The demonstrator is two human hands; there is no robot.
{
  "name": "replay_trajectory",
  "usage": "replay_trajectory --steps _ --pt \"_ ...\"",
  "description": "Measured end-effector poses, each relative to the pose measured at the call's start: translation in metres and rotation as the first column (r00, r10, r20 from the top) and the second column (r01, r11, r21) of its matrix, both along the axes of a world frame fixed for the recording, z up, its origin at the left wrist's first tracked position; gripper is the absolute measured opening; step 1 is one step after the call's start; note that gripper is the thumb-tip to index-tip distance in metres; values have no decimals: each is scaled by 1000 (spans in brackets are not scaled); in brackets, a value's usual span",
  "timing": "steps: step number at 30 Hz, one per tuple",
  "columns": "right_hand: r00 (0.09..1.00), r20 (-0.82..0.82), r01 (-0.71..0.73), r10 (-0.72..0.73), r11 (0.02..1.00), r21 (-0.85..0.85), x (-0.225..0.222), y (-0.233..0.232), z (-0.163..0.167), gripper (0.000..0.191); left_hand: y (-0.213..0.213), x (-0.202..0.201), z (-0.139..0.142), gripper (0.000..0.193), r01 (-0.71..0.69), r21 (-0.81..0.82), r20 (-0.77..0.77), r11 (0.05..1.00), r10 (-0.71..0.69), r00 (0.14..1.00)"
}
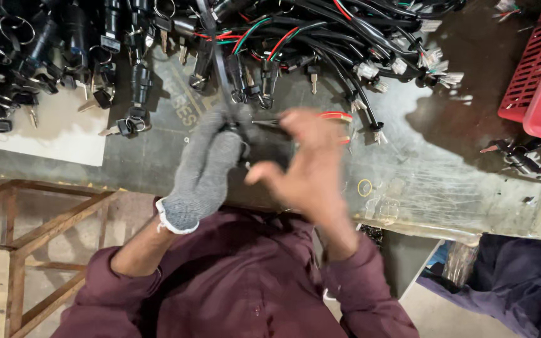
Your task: The person works at a bench covered with black cable assemblies, stripping the outer insulation from the end of a cable and separating the inner red, green and black wires by hand. They use red-handled pliers to cut and trim the wire ends and fit the prepared cable end into a black connector body, repeating the preparation on the cable.
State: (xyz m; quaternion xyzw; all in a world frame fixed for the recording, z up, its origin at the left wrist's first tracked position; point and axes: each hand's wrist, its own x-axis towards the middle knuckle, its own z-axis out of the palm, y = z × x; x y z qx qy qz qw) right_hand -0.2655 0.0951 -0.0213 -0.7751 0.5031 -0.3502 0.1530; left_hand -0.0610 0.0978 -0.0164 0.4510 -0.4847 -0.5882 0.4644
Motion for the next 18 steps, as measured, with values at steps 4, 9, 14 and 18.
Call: replay_trajectory --steps 4,9,14,18 --pt "895 -441 59 -67 998 -32 -31 -19 1 70 2 14 6 31 82 -165 117 983 -63 991" --pt "900 348 111 -262 910 399 -43 3 -35 58 4 18 26 21 233 -286 143 929 -199 969" --pt "875 467 -94 -126 902 421 -22 13 -25 33 18 10 42 35 283 -144 -2 948 -286 958" --pt "967 212 -167 139 979 117 -5 11 6 23 44 -5 55 37 176 -45 -48 983 -178 983"
